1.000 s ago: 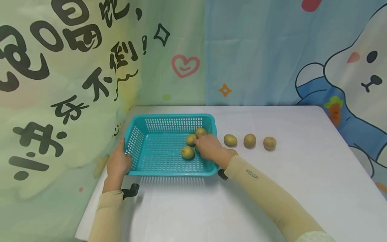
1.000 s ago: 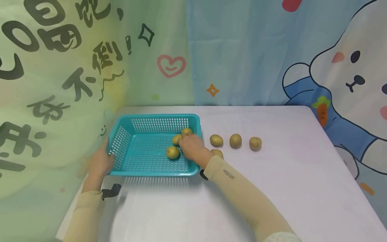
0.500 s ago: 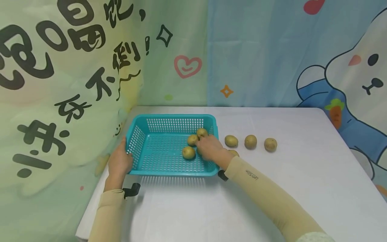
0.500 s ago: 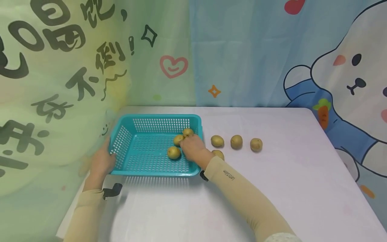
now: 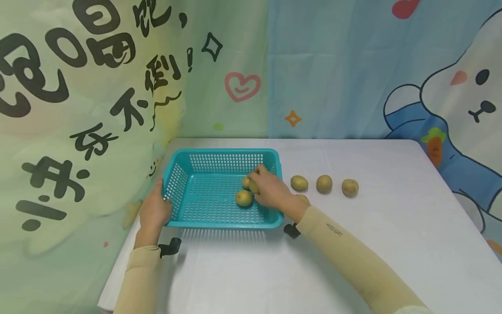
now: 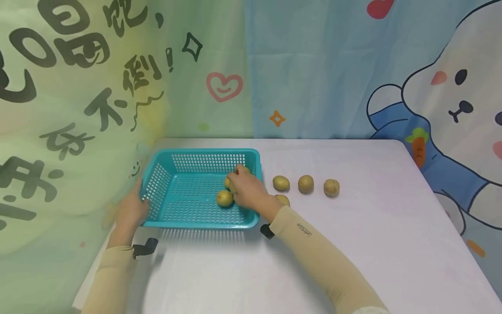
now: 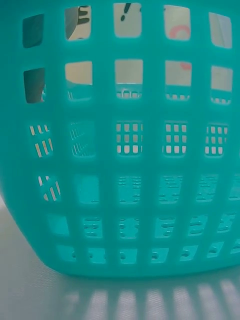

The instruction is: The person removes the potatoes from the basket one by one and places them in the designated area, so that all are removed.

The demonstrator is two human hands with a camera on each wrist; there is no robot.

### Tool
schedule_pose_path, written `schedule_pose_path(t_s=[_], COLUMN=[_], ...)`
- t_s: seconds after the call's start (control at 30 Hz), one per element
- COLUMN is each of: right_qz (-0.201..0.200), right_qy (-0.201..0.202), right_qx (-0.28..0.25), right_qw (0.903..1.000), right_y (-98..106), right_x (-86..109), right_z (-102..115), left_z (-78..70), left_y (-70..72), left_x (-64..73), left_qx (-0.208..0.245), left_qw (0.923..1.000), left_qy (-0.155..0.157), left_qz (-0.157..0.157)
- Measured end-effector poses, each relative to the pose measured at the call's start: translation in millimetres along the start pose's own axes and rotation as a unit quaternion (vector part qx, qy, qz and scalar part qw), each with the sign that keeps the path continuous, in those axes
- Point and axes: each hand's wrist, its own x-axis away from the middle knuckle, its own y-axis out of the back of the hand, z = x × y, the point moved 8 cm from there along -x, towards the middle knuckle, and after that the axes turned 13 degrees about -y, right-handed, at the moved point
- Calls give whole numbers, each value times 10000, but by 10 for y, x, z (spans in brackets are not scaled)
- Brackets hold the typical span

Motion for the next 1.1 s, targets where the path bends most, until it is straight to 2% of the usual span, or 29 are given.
schedule_pose_path(t_s=[0.1, 0.2, 0.37, 0.53, 0.73, 0.8, 0.93, 1.1], right_qz=[1, -20, -205, -573, -673, -692, -791, -827], right_qy=[-86, -78, 35, -16, -437, -568, -745, -751], right_qx=[-727, -1389, -2063, -2744, -3574, -3765, -3941, -3981], right_qw=[9973, 9903, 9783, 9599, 9305, 9221, 9126, 9105], right_y=[72, 132, 220, 346, 468, 486, 486, 418], right_x=[13, 15, 74, 153, 340, 412, 565, 759], right_z=[-71, -89, -158, -340, -676, -790, -1016, -1242], left_z=[-31, -8, 23, 11, -13, -8, -11, -24], left_y=[-27, -12, -10, 2, 17, 24, 34, 21], left_x=[-5, 7, 36, 35, 6, -2, -8, 4], left_qx=[-15, 35, 71, 71, 38, -4, 3, 25], left_qw=[10000, 10000, 9998, 9998, 9999, 9999, 9999, 9999], left_qy=[-26, 37, 141, 103, 12, 7, 13, 15], left_qz=[6, -58, -127, -144, -129, -152, -158, -110])
